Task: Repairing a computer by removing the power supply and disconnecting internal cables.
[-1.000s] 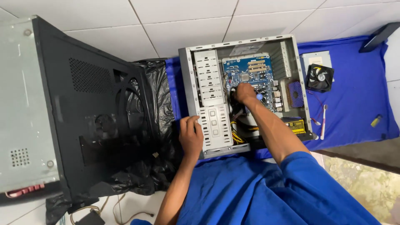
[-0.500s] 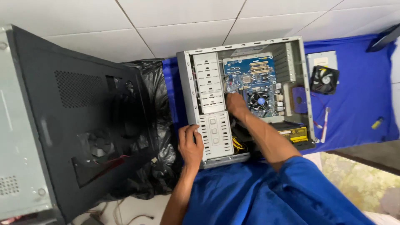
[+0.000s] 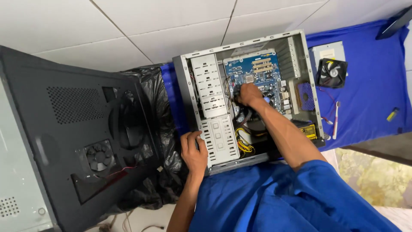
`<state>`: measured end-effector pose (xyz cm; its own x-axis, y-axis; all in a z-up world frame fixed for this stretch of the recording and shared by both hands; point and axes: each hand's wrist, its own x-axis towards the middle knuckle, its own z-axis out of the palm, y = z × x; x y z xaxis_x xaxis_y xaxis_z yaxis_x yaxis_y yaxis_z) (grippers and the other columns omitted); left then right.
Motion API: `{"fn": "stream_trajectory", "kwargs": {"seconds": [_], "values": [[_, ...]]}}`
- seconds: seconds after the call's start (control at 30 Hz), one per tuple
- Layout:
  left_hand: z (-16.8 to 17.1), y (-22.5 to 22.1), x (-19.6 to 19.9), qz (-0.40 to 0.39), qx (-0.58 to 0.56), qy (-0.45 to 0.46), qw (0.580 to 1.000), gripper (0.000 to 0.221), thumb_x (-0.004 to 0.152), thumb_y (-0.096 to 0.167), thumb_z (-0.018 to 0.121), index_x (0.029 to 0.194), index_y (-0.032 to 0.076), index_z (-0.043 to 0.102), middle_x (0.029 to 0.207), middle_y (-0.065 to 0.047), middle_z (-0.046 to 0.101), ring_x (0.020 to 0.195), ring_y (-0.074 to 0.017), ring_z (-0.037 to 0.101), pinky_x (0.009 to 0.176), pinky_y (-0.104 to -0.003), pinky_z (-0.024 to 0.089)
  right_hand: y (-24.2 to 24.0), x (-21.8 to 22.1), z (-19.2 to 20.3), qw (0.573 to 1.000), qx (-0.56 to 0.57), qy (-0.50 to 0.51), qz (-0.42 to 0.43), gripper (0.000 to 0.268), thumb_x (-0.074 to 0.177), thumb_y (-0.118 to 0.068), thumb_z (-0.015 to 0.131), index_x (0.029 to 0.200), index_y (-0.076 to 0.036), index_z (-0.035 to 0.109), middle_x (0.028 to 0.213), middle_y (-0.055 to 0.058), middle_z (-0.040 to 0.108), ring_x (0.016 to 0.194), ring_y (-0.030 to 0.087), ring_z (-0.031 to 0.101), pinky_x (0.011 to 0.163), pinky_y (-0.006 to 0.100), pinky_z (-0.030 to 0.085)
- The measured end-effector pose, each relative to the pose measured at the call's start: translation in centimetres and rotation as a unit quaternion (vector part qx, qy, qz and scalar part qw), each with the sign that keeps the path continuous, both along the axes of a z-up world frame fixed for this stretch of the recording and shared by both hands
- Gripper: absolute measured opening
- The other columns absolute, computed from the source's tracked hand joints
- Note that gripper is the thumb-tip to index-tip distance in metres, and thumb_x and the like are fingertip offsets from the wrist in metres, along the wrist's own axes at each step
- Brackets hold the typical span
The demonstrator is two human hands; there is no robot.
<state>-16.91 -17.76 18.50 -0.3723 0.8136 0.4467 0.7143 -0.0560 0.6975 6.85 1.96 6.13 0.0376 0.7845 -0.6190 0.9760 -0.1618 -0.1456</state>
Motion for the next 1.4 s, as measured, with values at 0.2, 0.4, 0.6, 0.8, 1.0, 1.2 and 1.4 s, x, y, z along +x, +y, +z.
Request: {"fn": "stream_trajectory", "kwargs": {"seconds": [0.2, 0.4, 0.6, 0.8, 1.0, 1.2, 1.4], "values": [[0.1, -0.3, 0.0, 0.002, 0.006, 0.009, 1.0, 0.017, 0.095, 0.008, 0.06, 0.09, 0.019, 0.072, 0.088, 0.006, 0.061, 0.075, -0.0147, 0.068, 0.068, -0.028, 0.057, 0.1, -0.4, -1.5, 1.0, -0.009, 0.007, 0.013, 0.031, 0.08, -0.003, 0.071, 0.106, 0.015, 0.073, 0.107, 0.037, 0.071, 0.109, 0.056, 0.066, 0.086, 0.059, 0.059], [-0.3, -0.4, 0.5, 0.012, 0.009, 0.025, 1.0, 0.015, 0.094, 0.008, 0.061, 0.091, 0.018, 0.072, 0.088, 0.004, 0.062, 0.076, -0.0165, 0.069, 0.071, -0.028, 0.058, -0.1, -1.1, -0.9, 1.0, 0.011, 0.014, -0.018, 0.029, 0.085, -0.004, 0.067, 0.106, 0.016, 0.073, 0.101, 0.038, 0.071, 0.104, 0.057, 0.067, 0.082, 0.06, 0.059], [1.8, 3.9, 6.2, -0.163, -0.173, -0.07, 0.969, 0.03, 0.097, -0.002, 0.05, 0.123, -0.007, 0.063, 0.101, -0.03, 0.067, 0.094, -0.0487, 0.066, 0.085, -0.054, 0.055, -1.3, -0.2, 1.0, 0.994, 0.008, 0.07, -0.081, 0.073, 0.084, -0.022, 0.078, 0.143, 0.01, 0.049, 0.124, 0.04, 0.063, 0.121, 0.057, 0.059, 0.098, 0.064, 0.053], [-14.2, 10.4, 16.4, -0.218, -0.284, -0.016, 0.934, 0.078, 0.081, 0.015, 0.069, 0.142, -0.02, 0.036, 0.14, -0.046, 0.042, 0.125, -0.0614, 0.05, 0.1, -0.062, 0.048, -5.0, 1.7, 8.8, 0.92, 0.018, 0.303, -0.247, 0.047, 0.096, -0.036, 0.061, 0.122, 0.001, 0.07, 0.123, 0.031, 0.069, 0.127, 0.049, 0.059, 0.104, 0.058, 0.049], [-13.8, 13.5, 15.2, -0.106, -0.427, -0.044, 0.897, 0.03, 0.097, 0.031, 0.056, 0.122, 0.018, 0.066, 0.097, -0.018, 0.076, 0.1, -0.0427, 0.073, 0.084, -0.057, 0.058, -8.7, 9.8, 10.0, 0.868, 0.127, 0.453, -0.158, 0.026, 0.098, -0.016, 0.062, 0.117, -0.003, 0.075, 0.105, 0.03, 0.073, 0.095, 0.039, 0.073, 0.086, 0.051, 0.057], [-11.0, 13.3, 15.0, -0.039, -0.447, -0.056, 0.892, 0.036, 0.094, 0.049, 0.05, 0.108, 0.025, 0.072, 0.101, -0.015, 0.077, 0.106, -0.0412, 0.071, 0.09, -0.054, 0.056, -12.5, 19.1, 8.9, 0.853, 0.422, 0.306, 0.037, 0.012, 0.097, -0.014, 0.073, 0.106, -0.019, 0.08, 0.088, 0.002, 0.073, 0.086, 0.024, 0.073, 0.074, 0.035, 0.058], [-15.6, 14.6, 12.4, -0.008, -0.495, -0.045, 0.868, 0.042, 0.085, 0.031, 0.053, 0.11, 0.009, 0.078, 0.108, -0.023, 0.075, 0.117, -0.0442, 0.066, 0.1, -0.055, 0.053, -14.6, 20.4, 7.4, 0.855, 0.43, 0.213, 0.197, 0.014, 0.093, -0.015, 0.064, 0.102, -0.013, 0.074, 0.092, 0.004, 0.066, 0.084, 0.024, 0.071, 0.074, 0.034, 0.058]]}}
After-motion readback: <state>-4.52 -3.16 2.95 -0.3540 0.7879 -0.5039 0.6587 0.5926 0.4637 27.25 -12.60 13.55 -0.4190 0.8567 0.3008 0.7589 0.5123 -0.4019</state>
